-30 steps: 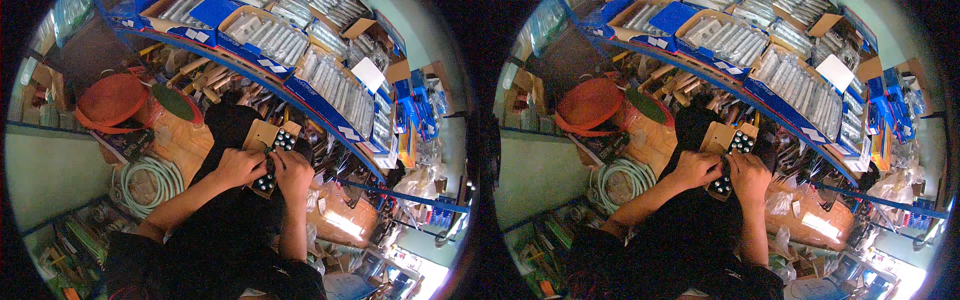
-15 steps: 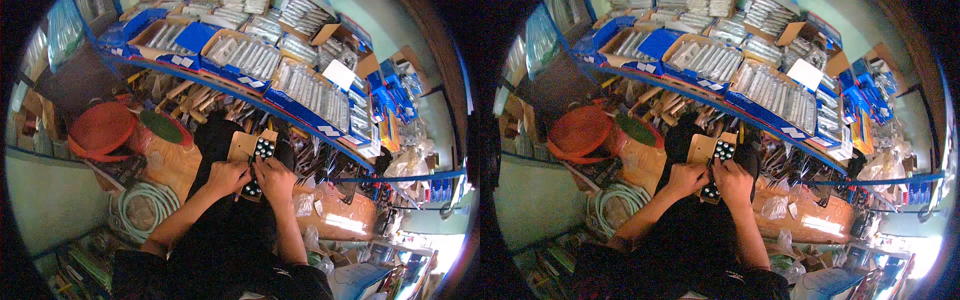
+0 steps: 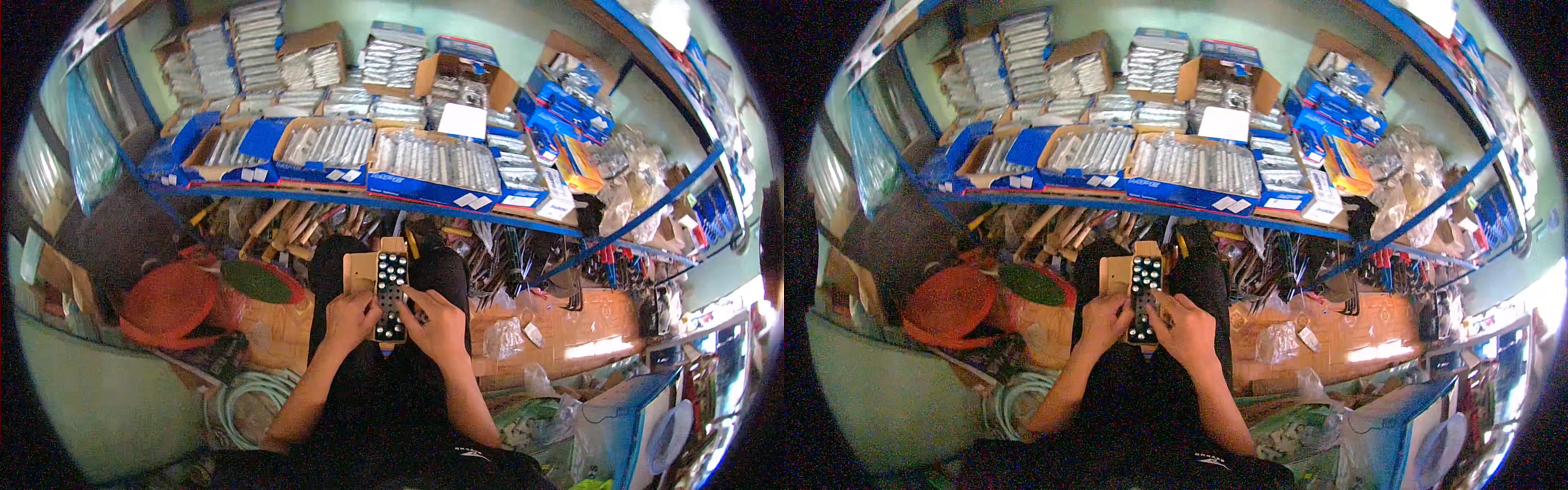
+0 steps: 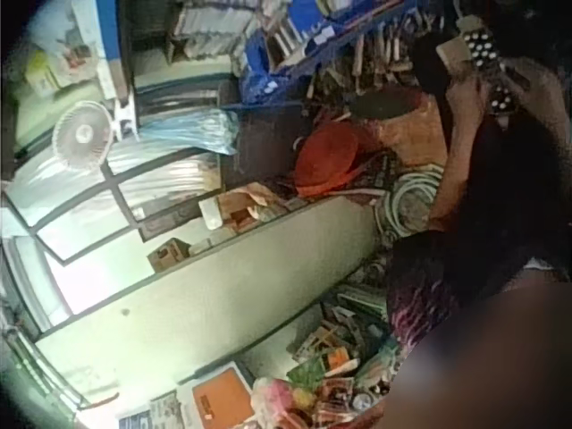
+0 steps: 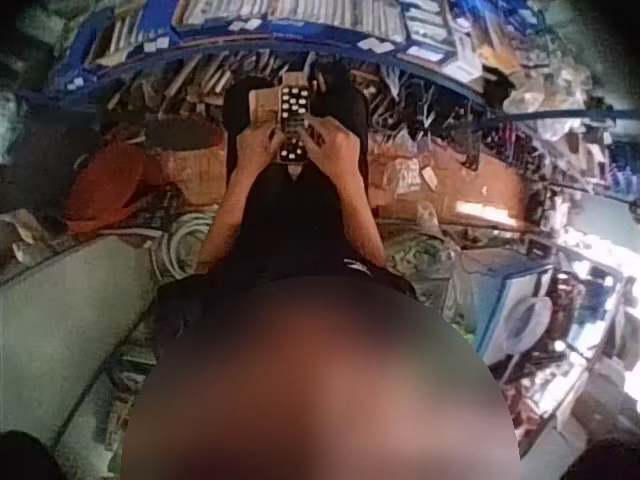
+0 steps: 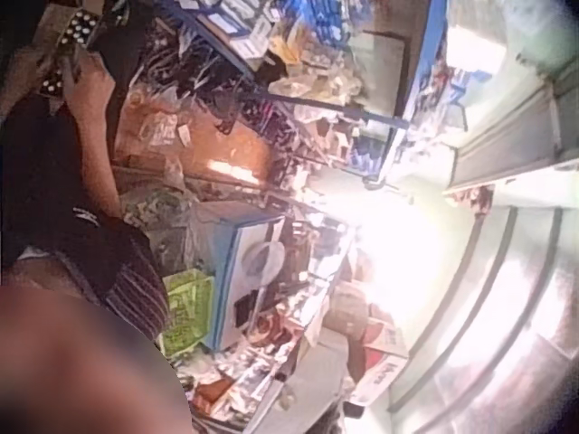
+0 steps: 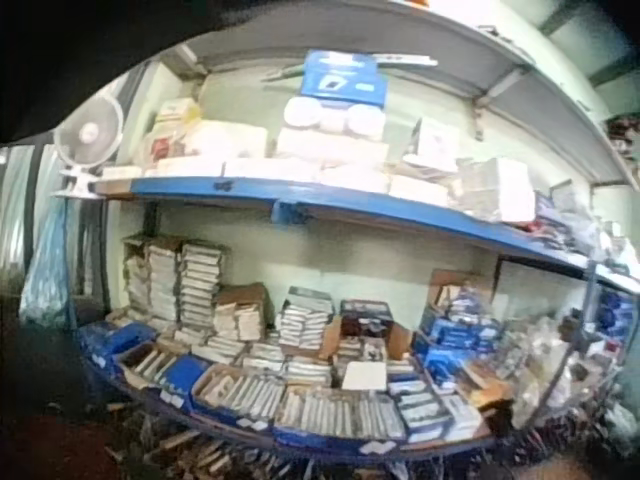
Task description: Assembling or repairing a mechanical lock component by inserting small metal pins using a screwdriver and cloth.
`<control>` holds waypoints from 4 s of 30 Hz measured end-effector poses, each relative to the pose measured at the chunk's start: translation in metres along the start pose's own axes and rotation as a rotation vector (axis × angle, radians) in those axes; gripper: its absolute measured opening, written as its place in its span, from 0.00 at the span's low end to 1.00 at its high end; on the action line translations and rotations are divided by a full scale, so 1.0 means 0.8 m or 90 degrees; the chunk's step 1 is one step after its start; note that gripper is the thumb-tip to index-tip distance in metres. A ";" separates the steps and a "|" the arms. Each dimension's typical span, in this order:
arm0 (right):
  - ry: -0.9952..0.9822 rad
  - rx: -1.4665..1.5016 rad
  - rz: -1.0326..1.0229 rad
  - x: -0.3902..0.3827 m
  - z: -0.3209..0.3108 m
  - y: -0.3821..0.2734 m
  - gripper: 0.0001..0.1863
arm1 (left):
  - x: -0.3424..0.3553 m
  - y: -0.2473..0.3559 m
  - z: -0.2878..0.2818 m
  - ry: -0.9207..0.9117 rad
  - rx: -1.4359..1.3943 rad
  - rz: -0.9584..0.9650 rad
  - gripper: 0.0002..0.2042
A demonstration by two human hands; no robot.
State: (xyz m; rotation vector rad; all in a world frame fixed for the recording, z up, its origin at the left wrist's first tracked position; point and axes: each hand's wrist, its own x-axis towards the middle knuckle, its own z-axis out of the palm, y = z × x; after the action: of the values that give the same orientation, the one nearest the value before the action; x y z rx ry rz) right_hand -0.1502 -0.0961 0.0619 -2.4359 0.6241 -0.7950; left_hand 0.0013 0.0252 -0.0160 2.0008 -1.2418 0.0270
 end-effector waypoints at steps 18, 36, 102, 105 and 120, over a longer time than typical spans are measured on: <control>-0.195 0.142 0.182 0.012 -0.033 0.120 0.25 | 0.069 0.064 -0.006 -0.073 0.003 0.041 0.08; -0.245 0.216 0.205 0.050 -0.030 0.066 0.11 | 0.085 0.021 0.002 -0.167 -0.044 0.026 0.09; 0.046 1.115 0.370 0.086 -0.027 0.006 0.17 | 0.064 0.127 -0.047 -0.089 -0.146 0.065 0.07; 0.022 1.239 0.371 0.085 -0.030 0.011 0.19 | 0.067 0.133 -0.046 -0.140 -0.290 -0.029 0.09; -0.121 0.859 0.247 0.096 -0.022 0.041 0.28 | 0.098 0.125 -0.033 -0.181 -0.566 -0.148 0.07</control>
State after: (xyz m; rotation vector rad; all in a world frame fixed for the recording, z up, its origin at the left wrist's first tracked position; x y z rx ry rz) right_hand -0.1147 -0.1694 0.0867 -1.0855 0.2790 -0.5142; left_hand -0.0256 -0.0409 0.0920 1.3574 -0.9258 -0.8059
